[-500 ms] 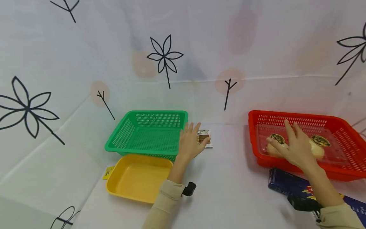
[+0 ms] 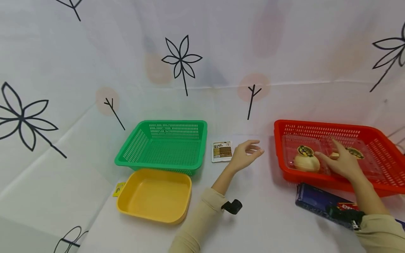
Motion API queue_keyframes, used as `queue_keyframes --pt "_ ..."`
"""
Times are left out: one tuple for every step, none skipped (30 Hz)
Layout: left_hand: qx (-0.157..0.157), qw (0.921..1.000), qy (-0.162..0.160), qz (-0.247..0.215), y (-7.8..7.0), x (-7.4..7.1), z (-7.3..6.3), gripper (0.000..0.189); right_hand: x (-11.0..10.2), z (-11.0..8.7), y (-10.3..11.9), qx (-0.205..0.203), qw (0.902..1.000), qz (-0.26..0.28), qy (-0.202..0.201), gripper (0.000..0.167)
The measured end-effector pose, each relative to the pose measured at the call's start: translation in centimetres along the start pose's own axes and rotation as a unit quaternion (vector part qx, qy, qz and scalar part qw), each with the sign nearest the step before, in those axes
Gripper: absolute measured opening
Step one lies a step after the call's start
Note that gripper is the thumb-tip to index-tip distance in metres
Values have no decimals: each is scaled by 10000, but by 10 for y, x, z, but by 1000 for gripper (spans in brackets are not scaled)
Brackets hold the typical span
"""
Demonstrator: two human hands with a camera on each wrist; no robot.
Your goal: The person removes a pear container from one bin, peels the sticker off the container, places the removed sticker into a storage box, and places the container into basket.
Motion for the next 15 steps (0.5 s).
queue_keyframes --pt "-76 9999 -31 -146 2 5 3 38 1 1 -2 36 10000 -2 47 92" --pt "-155 9995 -75 -262 3 10 5 37 1 2 -4 54 9999 1 84 92" --pt "-226 9990 -128 -358 5 15 7 36 1 3 -5 62 9999 -15 105 91" --pt "-301 9984 -185 -436 7 19 10 36 2 3 -6 51 9999 -20 99 91" --pt "-362 9978 -236 -500 8 24 12 35 2 4 -7 35 9999 -22 98 90" --pt "-411 9971 -292 -564 9 28 14 35 3 4 -7 23 9999 -31 100 89" --pt "-454 9966 -353 -582 10 32 16 34 3 4 -7 -6 9999 -58 89 88" --pt "-481 9963 -420 -583 11 36 19 34 3 4 -7 -39 9999 -87 81 86" --pt "-510 9958 -488 -586 11 40 21 34 4 4 -7 -73 9999 -128 72 85" --pt "-536 9954 -537 -583 11 43 22 34 4 4 -6 -105 9998 -168 58 83" --pt "-538 9952 -564 -587 11 47 24 35 4 3 -6 -123 9997 -208 38 82" --pt "-547 9952 -575 -570 10 50 25 36 4 3 -6 -142 9996 -248 5 81" --pt "-567 9951 -577 -568 10 54 26 37 4 3 -6 -167 9994 -287 -43 80" --pt "-597 9949 -564 -579 9 57 27 38 4 2 -6 -174 9993 -311 -82 79" --pt "-628 9949 -544 -577 9 60 27 39 5 2 -6 -179 9992 -324 -136 78"
Point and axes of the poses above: each hand's wrist, its own z-axis towards the middle knuckle, its own x-axis out of the palm, y = z × x, the point moved 4 cm from there along z, towards the middle knuckle, and after that the axes turned 5 degrees about -z, right-handed, at the moved point
